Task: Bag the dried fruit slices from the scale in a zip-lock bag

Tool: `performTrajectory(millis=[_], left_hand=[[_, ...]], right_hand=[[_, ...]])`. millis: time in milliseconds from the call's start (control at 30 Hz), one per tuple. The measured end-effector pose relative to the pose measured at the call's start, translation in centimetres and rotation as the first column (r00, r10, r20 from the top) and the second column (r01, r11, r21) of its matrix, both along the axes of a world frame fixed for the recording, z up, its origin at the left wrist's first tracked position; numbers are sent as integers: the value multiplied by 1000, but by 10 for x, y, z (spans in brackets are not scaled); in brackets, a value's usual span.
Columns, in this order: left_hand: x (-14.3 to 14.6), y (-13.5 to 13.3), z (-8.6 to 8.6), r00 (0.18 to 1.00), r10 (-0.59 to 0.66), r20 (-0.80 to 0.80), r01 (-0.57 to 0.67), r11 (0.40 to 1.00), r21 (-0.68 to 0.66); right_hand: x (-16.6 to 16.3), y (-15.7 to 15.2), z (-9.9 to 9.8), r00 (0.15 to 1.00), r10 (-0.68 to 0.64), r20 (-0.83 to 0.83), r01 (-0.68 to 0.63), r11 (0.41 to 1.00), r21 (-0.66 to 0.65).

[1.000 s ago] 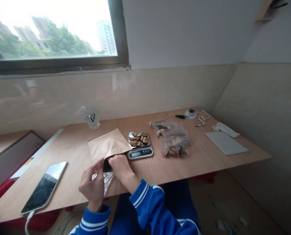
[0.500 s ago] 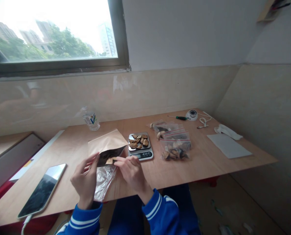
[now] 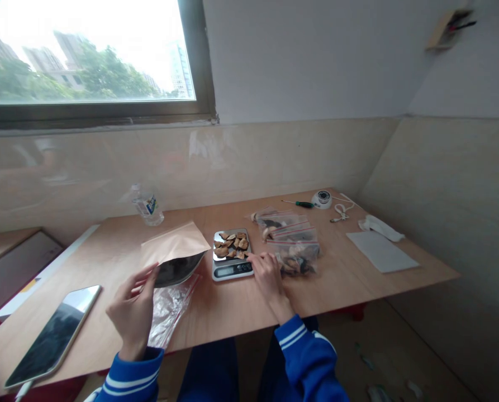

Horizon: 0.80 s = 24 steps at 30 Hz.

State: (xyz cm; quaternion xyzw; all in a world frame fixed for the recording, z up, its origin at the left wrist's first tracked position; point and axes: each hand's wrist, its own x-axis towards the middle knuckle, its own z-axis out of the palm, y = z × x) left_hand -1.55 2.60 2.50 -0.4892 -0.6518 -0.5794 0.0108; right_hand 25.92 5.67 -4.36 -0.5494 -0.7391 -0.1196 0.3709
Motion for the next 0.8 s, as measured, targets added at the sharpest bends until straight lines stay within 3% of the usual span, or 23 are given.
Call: performTrajectory(millis=[200, 367, 467, 600, 700, 800], left_hand=[[0, -2, 2, 1000, 2, 8, -2, 1000, -6], [-1, -3, 2, 1000, 21, 6, -21, 1000, -14], [1, -4, -1, 1000, 3, 7, -3, 1000, 0], [6, -7, -7, 998, -32, -47, 33, 999, 14], [8, -11, -11, 993, -40, -113, 44, 998, 34], [9, -15, -13, 986, -49, -157, 58, 997, 52]], right_hand=[[-5, 13, 0, 998, -25, 50, 29, 998, -64], [-17, -7, 14, 992, 90, -92, -93, 995, -32], [-40, -31, 28, 946, 267, -181, -270, 963, 11], [-89, -50, 49, 833, 509, -219, -522, 853, -6], [-122, -46, 60, 834, 534, -140, -548, 831, -91], [-142, -33, 67, 874, 484, -34, -477, 844, -244]])
